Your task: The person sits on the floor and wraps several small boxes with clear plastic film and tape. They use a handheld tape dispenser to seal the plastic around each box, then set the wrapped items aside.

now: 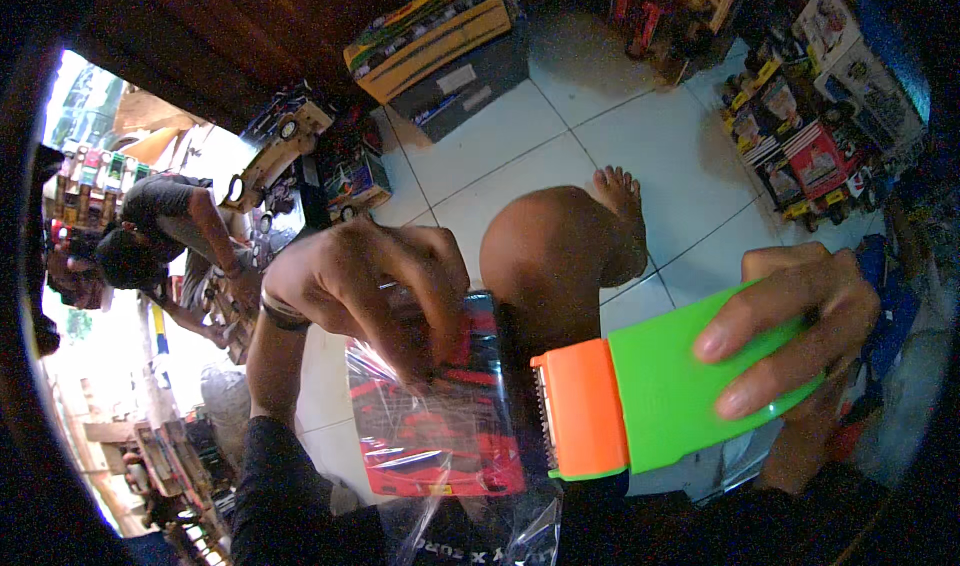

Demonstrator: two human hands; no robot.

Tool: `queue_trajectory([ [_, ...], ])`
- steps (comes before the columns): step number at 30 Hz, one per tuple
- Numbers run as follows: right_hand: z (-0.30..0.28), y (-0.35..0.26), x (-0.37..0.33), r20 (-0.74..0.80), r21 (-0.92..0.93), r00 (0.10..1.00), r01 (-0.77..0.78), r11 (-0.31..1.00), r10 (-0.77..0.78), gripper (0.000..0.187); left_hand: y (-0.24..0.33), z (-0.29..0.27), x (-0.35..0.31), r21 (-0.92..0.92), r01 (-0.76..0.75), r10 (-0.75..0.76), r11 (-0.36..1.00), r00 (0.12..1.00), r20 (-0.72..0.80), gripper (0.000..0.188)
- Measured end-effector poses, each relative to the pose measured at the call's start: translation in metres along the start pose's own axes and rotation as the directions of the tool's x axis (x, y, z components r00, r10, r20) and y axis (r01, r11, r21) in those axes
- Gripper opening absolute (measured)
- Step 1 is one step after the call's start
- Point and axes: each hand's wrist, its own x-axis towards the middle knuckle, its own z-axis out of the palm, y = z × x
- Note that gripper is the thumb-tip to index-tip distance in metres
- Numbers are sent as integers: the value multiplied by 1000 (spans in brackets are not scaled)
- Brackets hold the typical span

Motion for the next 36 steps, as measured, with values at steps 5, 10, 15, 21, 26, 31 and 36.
queue_trajectory([
  [5,22,29,-41,-217,131,973,-48,990,76,9,-1,2,-4,77,21,-24,997,999,32,17],
  [10,25,24,-32,-89,95,994,-60,994,68,25,14,-2,-1,154,79,-94,985,991,95,12],
  [15,14,-10,-10,179,-167,982,-31,985,61,33,65,43,23,611,219,-38,761,955,-295,20],
  [21,34,-56,69,313,-342,947,47,939,67,34,56,100,29,885,18,27,465,999,-34,17],
  [26,100,-128,105,565,-825,345,257,504,749,20,59,103,22,836,-5,77,548,996,-44,27],
  [31,-10,-27,3,163,-943,411,-204,265,897,24,60,99,30,891,162,-119,425,985,-123,53],
  [36,-14,142,-227,-423,-606,763,-640,472,489,38,67,56,-1,903,399,251,156,869,-427,55],
])
